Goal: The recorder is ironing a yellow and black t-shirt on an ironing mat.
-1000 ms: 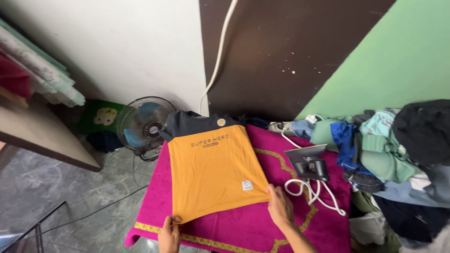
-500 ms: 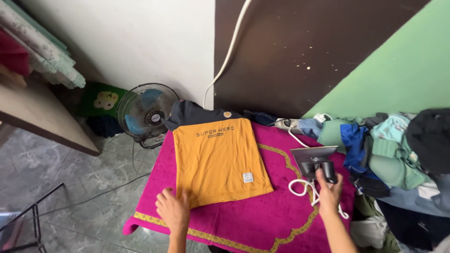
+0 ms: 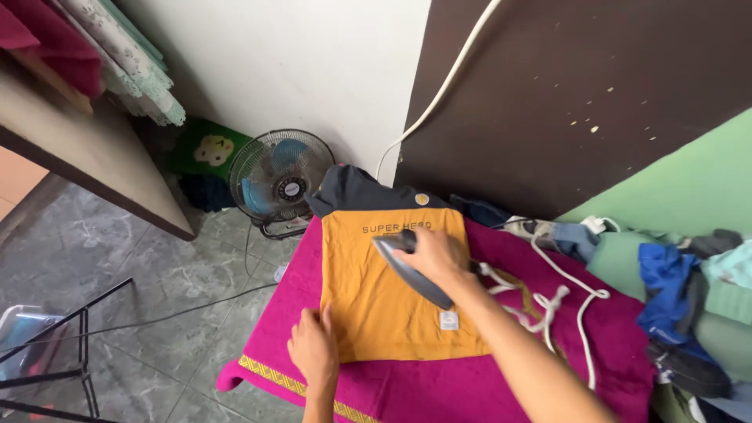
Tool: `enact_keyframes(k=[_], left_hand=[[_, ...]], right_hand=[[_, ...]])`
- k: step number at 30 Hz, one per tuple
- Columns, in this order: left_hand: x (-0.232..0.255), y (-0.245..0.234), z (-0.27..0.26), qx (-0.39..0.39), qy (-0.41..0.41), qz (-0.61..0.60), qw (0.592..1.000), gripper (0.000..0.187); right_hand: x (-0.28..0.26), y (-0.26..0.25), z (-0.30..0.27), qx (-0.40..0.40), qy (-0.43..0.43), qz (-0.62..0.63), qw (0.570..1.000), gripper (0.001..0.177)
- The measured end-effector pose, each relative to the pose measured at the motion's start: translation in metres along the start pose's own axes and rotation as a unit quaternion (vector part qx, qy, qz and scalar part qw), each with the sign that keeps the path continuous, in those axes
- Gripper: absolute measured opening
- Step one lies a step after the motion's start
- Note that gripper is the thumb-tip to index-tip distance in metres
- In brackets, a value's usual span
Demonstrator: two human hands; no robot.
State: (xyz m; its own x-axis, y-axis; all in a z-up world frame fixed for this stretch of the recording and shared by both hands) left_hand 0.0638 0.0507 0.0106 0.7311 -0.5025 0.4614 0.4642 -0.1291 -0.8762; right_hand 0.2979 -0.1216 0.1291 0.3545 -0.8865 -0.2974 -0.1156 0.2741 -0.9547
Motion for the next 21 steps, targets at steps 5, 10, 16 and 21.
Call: enact_keyframes(k=[5, 10, 16, 21], left_hand=[[-0.005, 0.015, 0.011, 0.007, 0.085, 0.016, 0.996, 0.030], [-0.020, 0.023, 0.010, 0.008, 0.104, 0.017, 0.994, 0.027], [-0.018, 0.020, 0.008, 0.050, 0.103, 0.026, 0.993, 0.027], [-0.017, 0.014, 0.004, 0.073, 0.128, 0.004, 0.989, 0.027]], right_hand=[[-0.026, 0.034, -0.042, -0.071, -0.075, 0.010, 0.995, 0.054], [-0.012, 0.048, -0.122, -0.090, -0.203, 0.024, 0.975, 0.047], [-0.033, 0.040, -0.068, -0.038, -0.217, 0.034, 0.975, 0.045], [-0.031, 0.033, 0.012, 0.019, -0.046, -0.010, 0.999, 0.051]])
Point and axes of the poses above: each hand's wrist, its own z-axis towards the middle knuckle, its own y-axis out of the palm, x = y × z, the point moved 5 cm from there along z, towards the middle knuckle, and after that the axes turned 9 degrees about x, right-handed, at the moved point
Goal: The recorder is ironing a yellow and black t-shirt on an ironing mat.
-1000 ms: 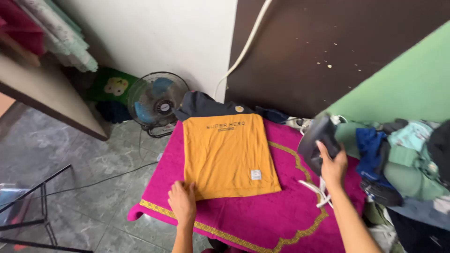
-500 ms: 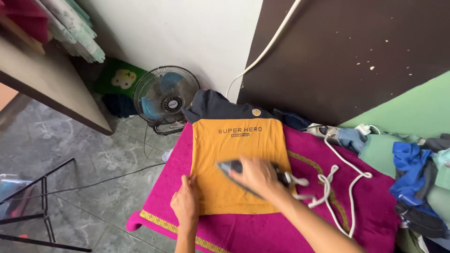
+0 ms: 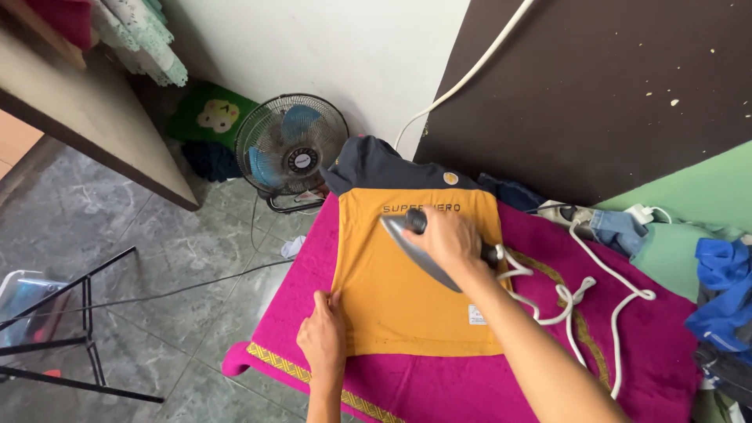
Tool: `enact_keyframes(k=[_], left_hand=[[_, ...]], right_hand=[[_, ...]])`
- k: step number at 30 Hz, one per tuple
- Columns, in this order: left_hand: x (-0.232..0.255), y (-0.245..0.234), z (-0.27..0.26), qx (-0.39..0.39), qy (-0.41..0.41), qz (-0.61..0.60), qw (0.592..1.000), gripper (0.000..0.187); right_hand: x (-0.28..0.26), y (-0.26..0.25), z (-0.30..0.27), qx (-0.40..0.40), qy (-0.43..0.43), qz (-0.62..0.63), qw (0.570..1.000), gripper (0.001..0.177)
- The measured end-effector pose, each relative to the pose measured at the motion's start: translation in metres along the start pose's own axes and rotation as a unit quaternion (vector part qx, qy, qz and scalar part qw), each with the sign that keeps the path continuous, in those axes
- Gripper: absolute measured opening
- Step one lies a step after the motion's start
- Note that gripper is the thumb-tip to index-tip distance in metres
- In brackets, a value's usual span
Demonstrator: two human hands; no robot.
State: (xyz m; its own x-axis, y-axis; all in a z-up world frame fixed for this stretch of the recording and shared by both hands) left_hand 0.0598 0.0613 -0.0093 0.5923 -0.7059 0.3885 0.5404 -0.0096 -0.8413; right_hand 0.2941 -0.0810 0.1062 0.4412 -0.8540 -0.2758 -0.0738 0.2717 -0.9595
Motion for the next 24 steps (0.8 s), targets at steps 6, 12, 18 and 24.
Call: enact_keyframes(k=[6, 12, 18, 24], left_hand=[[0.001, -0.027, 0.003, -0.015, -0.041, -0.039, 0.998, 0.031], [-0.053, -0.021, -0.023, -0.177, -0.222, -0.247, 0.926, 0.032], [-0.057, -0.010, -0.020, -0.304, -0.305, -0.260, 0.864, 0.024], [-0.073, -0.011, -0.029, -0.317, -0.312, -0.273, 0.853, 0.022]], right_hand=[[-0.023, -0.008, -0.033, -0.091, -0.038, -0.022, 0.995, 0.049], [-0.051, 0.029, -0.101, -0.098, -0.195, 0.027, 0.976, 0.047], [-0.081, 0.012, 0.002, -0.024, -0.090, 0.051, 0.994, 0.041], [-0.091, 0.016, 0.013, 0.008, -0.095, 0.053, 0.994, 0.045]])
Point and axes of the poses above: each hand's wrist, its own z-axis towards the middle knuckle, its own y-axis out of the palm, x = y × z, the point moved 5 cm from there along z, towards the middle knuckle, and after that the axes turned 9 degrees about x, right-handed, at the moved point
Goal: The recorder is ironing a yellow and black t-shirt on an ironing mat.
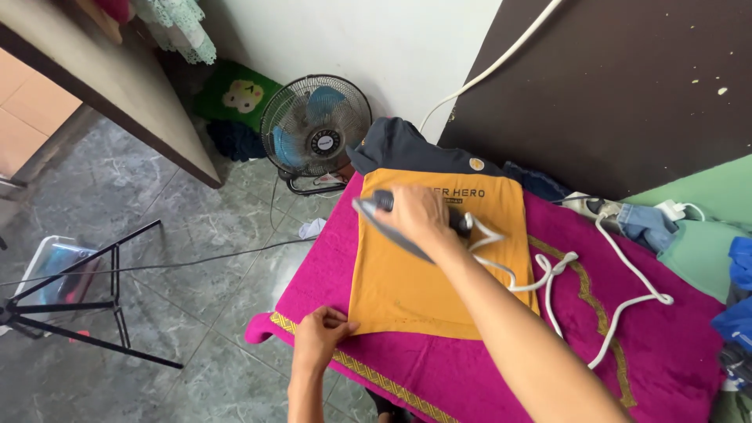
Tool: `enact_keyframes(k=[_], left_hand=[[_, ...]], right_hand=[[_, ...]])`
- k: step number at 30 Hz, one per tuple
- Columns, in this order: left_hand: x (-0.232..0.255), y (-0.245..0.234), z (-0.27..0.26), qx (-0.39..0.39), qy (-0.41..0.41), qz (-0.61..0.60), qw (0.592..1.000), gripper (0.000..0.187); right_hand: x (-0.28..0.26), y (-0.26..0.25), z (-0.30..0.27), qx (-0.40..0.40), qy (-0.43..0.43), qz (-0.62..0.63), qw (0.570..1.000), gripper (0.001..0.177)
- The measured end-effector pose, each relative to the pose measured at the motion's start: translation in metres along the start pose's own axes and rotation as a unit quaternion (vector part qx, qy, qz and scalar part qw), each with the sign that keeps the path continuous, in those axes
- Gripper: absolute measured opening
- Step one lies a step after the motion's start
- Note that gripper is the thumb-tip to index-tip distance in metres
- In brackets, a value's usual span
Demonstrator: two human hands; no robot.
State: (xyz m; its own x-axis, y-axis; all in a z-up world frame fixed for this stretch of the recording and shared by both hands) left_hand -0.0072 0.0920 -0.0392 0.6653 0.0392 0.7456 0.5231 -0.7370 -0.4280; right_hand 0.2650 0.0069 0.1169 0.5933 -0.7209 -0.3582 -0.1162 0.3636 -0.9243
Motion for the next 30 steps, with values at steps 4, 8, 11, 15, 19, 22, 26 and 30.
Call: enact_keyframes(k=[4, 8, 11, 15, 19, 22, 26, 30], left_hand=[[-0.046, -0.014, 0.013, -0.017, 0.003, -0.013, 1.000, 0.022], [-0.076, -0.036, 0.030, -0.057, -0.003, -0.057, 0.997, 0.022], [-0.077, -0.050, 0.035, -0.016, -0.007, -0.030, 0.999, 0.022], [-0.044, -0.069, 0.020, 0.085, -0.029, 0.017, 0.996, 0.020], [-0.024, -0.071, 0.011, 0.134, -0.041, -0.013, 0.990, 0.012], [0.023, -0.076, -0.008, 0.215, -0.003, 0.093, 0.972, 0.021], [0.066, -0.058, -0.016, 0.314, 0.049, 0.151, 0.936, 0.022], [0.127, 0.003, -0.027, 0.385, 0.291, 0.126, 0.867, 0.034]], right_hand=[[-0.024, 0.013, -0.083, -0.104, -0.059, 0.014, 0.993, 0.044], [-0.032, 0.031, -0.126, -0.128, -0.162, 0.024, 0.978, 0.043], [-0.032, 0.023, -0.093, -0.126, -0.140, 0.015, 0.982, 0.042], [-0.024, 0.012, -0.039, -0.049, -0.061, -0.002, 0.997, 0.043], [-0.033, 0.006, -0.059, -0.053, -0.037, -0.007, 0.998, 0.044], [-0.034, 0.014, -0.108, -0.063, -0.094, 0.022, 0.993, 0.037], [-0.014, 0.010, -0.154, -0.136, -0.111, 0.026, 0.984, 0.040], [0.043, -0.028, -0.149, -0.153, 0.012, -0.037, 0.987, 0.041]])
Point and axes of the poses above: each hand's wrist, its own z-axis towards the middle knuckle, its own y-axis out of the palm, x = y × z, the point moved 5 cm from there along z, towards the middle knuckle, and after that the axes turned 9 degrees about x, right-handed, at the moved point
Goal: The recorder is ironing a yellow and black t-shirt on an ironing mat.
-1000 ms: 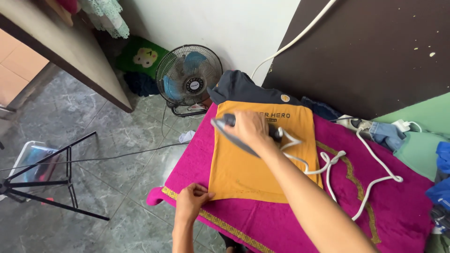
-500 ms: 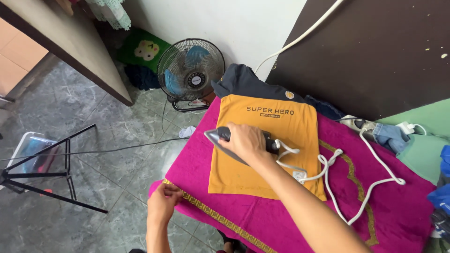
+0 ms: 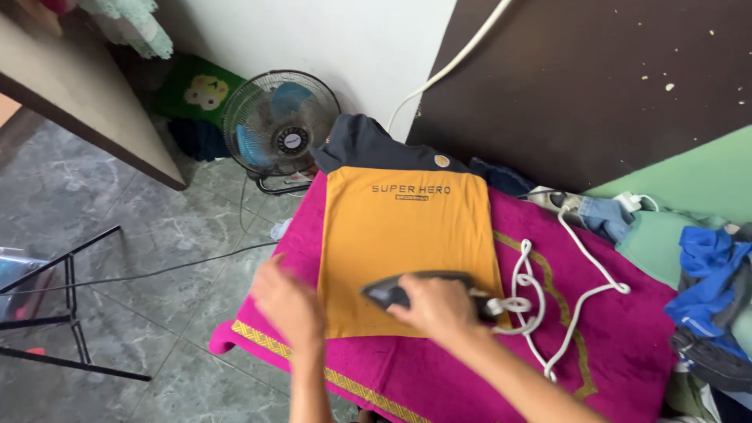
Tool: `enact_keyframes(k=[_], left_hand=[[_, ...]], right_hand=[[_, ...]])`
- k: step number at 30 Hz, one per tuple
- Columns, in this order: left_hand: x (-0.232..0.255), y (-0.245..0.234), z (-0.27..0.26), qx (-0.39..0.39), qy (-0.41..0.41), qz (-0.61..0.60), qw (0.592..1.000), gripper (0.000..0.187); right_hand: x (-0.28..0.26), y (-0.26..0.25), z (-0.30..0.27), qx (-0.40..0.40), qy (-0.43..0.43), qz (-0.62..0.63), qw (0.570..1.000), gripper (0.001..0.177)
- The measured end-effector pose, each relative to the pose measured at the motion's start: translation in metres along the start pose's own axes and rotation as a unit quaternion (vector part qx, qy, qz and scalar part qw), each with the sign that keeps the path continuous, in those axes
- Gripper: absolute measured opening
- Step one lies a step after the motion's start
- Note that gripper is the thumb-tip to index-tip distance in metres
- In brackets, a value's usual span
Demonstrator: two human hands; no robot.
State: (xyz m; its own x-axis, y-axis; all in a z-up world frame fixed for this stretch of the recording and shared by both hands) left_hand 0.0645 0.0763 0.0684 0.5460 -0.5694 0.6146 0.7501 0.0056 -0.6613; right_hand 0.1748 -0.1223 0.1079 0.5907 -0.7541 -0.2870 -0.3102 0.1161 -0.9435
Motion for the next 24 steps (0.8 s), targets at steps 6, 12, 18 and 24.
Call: enact_keyframes(k=[6, 12, 18, 24], left_hand=[[0.038, 0.064, -0.051, -0.159, 0.207, 0.008, 0.965, 0.057], [0.031, 0.054, -0.047, -0.177, 0.209, 0.063, 0.960, 0.059], [0.026, 0.052, -0.047, -0.173, 0.214, 0.067, 0.959, 0.058], [0.021, 0.035, -0.040, -0.153, 0.205, 0.086, 0.963, 0.056]], right_hand=[[0.087, -0.023, -0.007, 0.087, 0.142, -0.008, 0.986, 0.046], [0.074, 0.001, -0.031, 0.045, 0.081, -0.040, 0.995, 0.050], [0.112, -0.017, 0.038, 0.040, 0.152, -0.032, 0.987, 0.049], [0.156, -0.066, 0.096, 0.136, 0.204, -0.018, 0.969, 0.058]])
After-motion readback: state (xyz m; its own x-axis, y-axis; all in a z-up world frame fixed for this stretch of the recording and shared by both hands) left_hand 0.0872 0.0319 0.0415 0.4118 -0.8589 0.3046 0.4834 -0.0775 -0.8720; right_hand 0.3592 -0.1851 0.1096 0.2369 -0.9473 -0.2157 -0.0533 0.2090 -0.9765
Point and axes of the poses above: each hand's wrist, its own z-axis towards the middle knuckle, its own y-axis out of the palm, x = y × z, the point moved 5 cm from there along z, towards the middle knuckle, and after that the axes turned 9 degrees about x, right-handed, at the moved point
